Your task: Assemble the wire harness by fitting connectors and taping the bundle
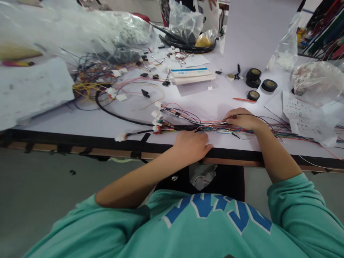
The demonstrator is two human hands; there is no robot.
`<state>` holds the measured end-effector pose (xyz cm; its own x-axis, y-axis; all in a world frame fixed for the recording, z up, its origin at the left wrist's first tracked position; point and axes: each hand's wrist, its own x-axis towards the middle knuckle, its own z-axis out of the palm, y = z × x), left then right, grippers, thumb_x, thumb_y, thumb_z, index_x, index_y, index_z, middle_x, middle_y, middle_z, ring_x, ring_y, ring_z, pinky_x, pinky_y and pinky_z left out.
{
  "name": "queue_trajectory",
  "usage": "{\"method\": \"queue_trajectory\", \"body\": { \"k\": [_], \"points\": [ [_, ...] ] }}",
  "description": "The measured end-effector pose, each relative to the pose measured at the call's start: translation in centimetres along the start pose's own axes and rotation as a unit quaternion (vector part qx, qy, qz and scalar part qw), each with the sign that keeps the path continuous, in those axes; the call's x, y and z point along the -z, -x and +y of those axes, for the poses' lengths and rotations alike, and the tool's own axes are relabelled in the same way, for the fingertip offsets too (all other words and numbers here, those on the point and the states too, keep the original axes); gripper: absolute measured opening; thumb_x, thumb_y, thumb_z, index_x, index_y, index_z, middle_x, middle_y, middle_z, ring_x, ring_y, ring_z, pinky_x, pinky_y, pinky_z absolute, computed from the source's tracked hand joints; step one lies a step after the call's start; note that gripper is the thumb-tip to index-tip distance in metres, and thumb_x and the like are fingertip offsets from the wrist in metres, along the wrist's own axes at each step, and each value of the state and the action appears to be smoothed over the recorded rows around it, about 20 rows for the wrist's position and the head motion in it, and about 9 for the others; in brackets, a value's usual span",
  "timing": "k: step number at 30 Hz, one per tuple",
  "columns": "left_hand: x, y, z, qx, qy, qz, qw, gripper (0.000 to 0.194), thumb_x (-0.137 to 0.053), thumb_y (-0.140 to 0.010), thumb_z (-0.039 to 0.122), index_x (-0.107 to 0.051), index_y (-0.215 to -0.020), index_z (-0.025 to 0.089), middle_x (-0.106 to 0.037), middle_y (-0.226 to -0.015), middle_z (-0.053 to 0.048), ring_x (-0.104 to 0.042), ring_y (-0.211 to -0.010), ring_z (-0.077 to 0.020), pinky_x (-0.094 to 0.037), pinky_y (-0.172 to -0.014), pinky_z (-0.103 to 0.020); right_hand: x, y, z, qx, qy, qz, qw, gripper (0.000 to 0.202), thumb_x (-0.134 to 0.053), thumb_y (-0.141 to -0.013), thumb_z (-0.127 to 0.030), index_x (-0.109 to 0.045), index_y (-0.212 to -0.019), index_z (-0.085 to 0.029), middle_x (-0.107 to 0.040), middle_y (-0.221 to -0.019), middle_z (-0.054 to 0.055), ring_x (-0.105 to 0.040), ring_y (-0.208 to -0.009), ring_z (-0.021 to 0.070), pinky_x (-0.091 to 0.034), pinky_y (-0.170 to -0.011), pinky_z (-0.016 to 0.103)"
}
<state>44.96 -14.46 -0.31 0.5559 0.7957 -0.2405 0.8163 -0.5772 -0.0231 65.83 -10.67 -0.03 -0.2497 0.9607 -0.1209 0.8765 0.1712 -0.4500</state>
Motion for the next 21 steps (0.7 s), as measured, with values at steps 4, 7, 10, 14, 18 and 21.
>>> {"method": "queue_trajectory", "body": {
  "k": [4,7,10,14,18,21],
  "points": [
    [0.4,-2.7,-0.1,-0.001,0.103,0.000,0.995,0.040,-0.035,-0.086,0.041,-0.063,-0.091,0.013,-0.069,-0.086,-0.012,-0.065,-0.083,-0.0260,-0.043,-0.067,-0.031,-0.2,-0.2,0.3,0.037,-0.022,0.020,0.999,0.023,-0.048,-0.076,-0.021,-0.070,-0.085,-0.018,-0.067,-0.084,0.001,-0.057,-0.079,0.0133,-0.040,-0.074,0.024],
    [0.2,-4.1,-0.8,-0.001,0.236,-0.006,0.972,0.036,-0.034,-0.085,0.033,-0.056,-0.063,0.015,-0.061,-0.054,-0.003,-0.060,-0.056,-0.0158,-0.040,-0.056,-0.024,-0.3,-0.3,0.5,0.055,-0.026,0.026,0.998,0.025,-0.047,-0.075,-0.020,-0.070,-0.085,-0.018,-0.067,-0.086,0.001,-0.057,-0.082,0.0143,-0.040,-0.076,0.025],
    [-0.8,-4.4,-1.2,0.005,0.351,-0.008,0.936,0.028,-0.038,-0.081,0.023,-0.047,-0.055,0.017,-0.046,-0.038,0.004,-0.047,-0.036,-0.0096,-0.034,-0.045,-0.020,-0.5,-0.5,0.5,0.061,-0.027,0.030,0.997,0.027,-0.045,-0.076,-0.020,-0.069,-0.087,-0.017,-0.067,-0.088,0.002,-0.056,-0.084,0.0154,-0.040,-0.078,0.026],
    [-2.2,-4.0,-1.2,0.010,0.503,0.014,0.864,0.017,-0.042,-0.079,0.020,-0.046,-0.063,0.017,-0.047,-0.043,0.007,-0.039,-0.030,-0.0056,-0.026,-0.037,-0.018,-0.9,-0.7,0.6,0.059,-0.023,0.039,0.997,0.027,-0.043,-0.077,-0.021,-0.068,-0.087,-0.018,-0.066,-0.091,0.003,-0.056,-0.087,0.0165,-0.039,-0.080,0.028],
    [-3.0,-3.5,-0.9,0.018,0.602,0.008,0.798,0.009,-0.042,-0.079,0.016,-0.049,-0.083,0.016,-0.045,-0.045,0.010,-0.032,-0.028,-0.0036,-0.024,-0.034,-0.015,-1.0,-0.7,0.6,0.039,-0.015,0.029,0.999,0.027,-0.042,-0.080,-0.026,-0.067,-0.087,-0.018,-0.065,-0.089,0.003,-0.056,-0.086,0.0159,-0.039,-0.079,0.027],
    [-3.3,-3.2,-0.8,0.015,0.609,0.014,0.793,0.013,-0.041,-0.080,0.015,-0.048,-0.090,0.016,-0.044,-0.045,0.011,-0.032,-0.028,-0.0032,-0.024,-0.034,-0.014,-0.6,-0.3,0.2,0.019,-0.002,0.005,1.000,0.026,-0.044,-0.080,-0.029,-0.066,-0.087,-0.018,-0.064,-0.087,0.002,-0.055,-0.081,0.0149,-0.039,-0.075,0.026]
  ]
}}
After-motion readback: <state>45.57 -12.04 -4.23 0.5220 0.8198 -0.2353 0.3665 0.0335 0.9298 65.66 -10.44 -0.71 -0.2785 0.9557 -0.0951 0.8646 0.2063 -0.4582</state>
